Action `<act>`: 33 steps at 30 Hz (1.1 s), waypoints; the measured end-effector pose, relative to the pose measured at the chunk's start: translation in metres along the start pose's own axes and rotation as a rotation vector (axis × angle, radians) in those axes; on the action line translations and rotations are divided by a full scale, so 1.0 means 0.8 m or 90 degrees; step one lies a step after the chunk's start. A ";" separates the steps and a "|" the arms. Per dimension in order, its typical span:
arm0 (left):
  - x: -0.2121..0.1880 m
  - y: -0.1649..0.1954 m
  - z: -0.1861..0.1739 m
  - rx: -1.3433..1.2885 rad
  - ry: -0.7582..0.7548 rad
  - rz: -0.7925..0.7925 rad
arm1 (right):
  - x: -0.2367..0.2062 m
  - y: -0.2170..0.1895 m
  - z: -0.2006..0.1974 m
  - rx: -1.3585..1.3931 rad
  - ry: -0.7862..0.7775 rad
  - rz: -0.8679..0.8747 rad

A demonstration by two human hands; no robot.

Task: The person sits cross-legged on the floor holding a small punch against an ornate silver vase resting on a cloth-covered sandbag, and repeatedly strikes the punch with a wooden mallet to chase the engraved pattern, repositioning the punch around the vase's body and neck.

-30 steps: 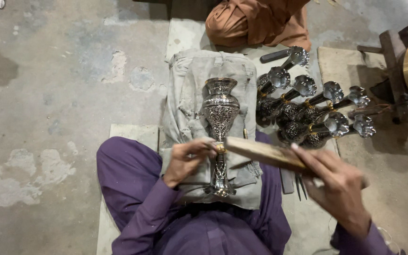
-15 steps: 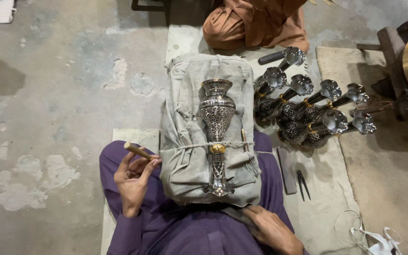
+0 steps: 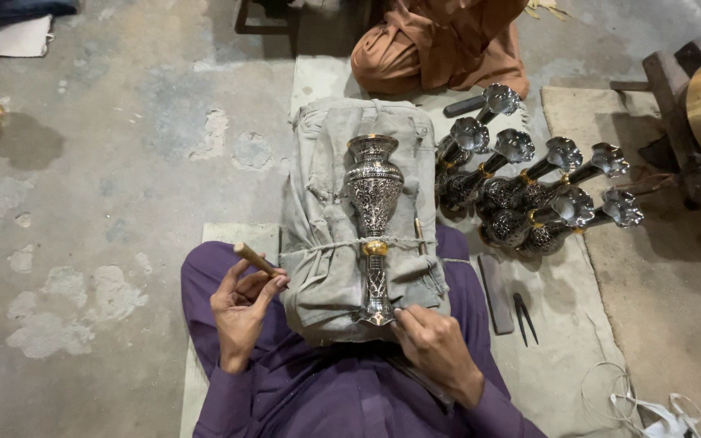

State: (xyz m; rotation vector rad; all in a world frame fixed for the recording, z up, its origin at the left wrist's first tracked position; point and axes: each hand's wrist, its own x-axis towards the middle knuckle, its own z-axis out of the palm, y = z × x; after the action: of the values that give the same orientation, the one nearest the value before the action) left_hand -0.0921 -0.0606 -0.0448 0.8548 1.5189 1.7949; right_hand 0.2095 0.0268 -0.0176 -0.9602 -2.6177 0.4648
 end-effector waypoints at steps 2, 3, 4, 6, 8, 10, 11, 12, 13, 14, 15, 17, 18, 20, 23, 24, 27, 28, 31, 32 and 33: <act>-0.001 0.002 0.000 -0.009 -0.011 -0.008 | -0.009 0.013 0.018 0.036 -0.021 0.044; -0.001 0.003 0.001 -0.014 -0.014 -0.009 | -0.014 0.020 0.026 0.072 0.032 0.021; -0.001 0.003 0.002 -0.021 -0.016 -0.008 | -0.015 0.026 0.034 0.108 0.086 -0.003; 0.001 0.002 0.005 -0.028 -0.021 -0.008 | -0.014 0.030 0.049 0.180 0.159 -0.012; 0.001 0.002 0.007 -0.024 -0.024 -0.017 | -0.009 0.023 0.061 0.259 0.189 0.021; 0.001 0.000 0.011 -0.044 -0.046 -0.018 | -0.007 0.014 0.058 0.277 0.151 0.072; 0.001 0.000 0.013 -0.053 -0.055 -0.019 | -0.007 0.008 0.052 0.288 0.131 0.097; 0.002 -0.001 0.014 -0.047 -0.057 -0.032 | -0.008 0.005 0.043 0.293 0.081 0.125; 0.004 -0.001 0.016 -0.041 -0.062 -0.045 | -0.010 0.003 0.031 0.298 0.032 0.157; 0.005 -0.002 0.018 -0.036 -0.069 -0.060 | -0.012 0.002 0.020 0.301 -0.015 0.190; 0.008 -0.003 0.020 -0.035 -0.080 -0.069 | -0.017 0.000 0.011 0.289 -0.044 0.223; 0.013 -0.003 0.025 -0.032 -0.097 -0.087 | -0.033 -0.002 -0.005 0.264 -0.108 0.287; 0.015 -0.003 0.027 -0.041 -0.115 -0.097 | -0.040 0.002 -0.008 0.234 -0.187 0.264; 0.020 -0.002 0.032 -0.059 -0.156 -0.119 | -0.054 0.010 -0.003 0.175 -0.343 0.221; 0.030 0.001 0.045 -0.082 -0.232 -0.127 | -0.075 0.021 0.035 0.086 -0.294 0.107; 0.032 0.002 0.051 -0.076 -0.254 -0.113 | -0.081 0.026 0.052 0.053 -0.296 0.102; 0.037 0.008 0.068 -0.056 -0.319 -0.088 | -0.101 0.040 0.097 -0.027 -0.302 0.084; 0.038 0.010 0.073 -0.049 -0.341 -0.095 | -0.109 0.046 0.107 -0.040 -0.304 0.080; 0.042 0.017 0.087 -0.005 -0.389 -0.095 | -0.118 0.061 0.129 -0.081 -0.363 0.044; 0.043 0.020 0.091 0.014 -0.402 -0.091 | -0.119 0.065 0.128 -0.094 -0.390 0.027; 0.042 0.022 0.094 0.010 -0.404 -0.095 | -0.122 0.070 0.125 -0.083 -0.408 0.035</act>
State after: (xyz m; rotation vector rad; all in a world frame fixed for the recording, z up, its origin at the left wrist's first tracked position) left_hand -0.0526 0.0079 -0.0149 1.1481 1.1411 1.2363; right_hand 0.2718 -0.0168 -0.1474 -1.0618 -3.2285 0.7223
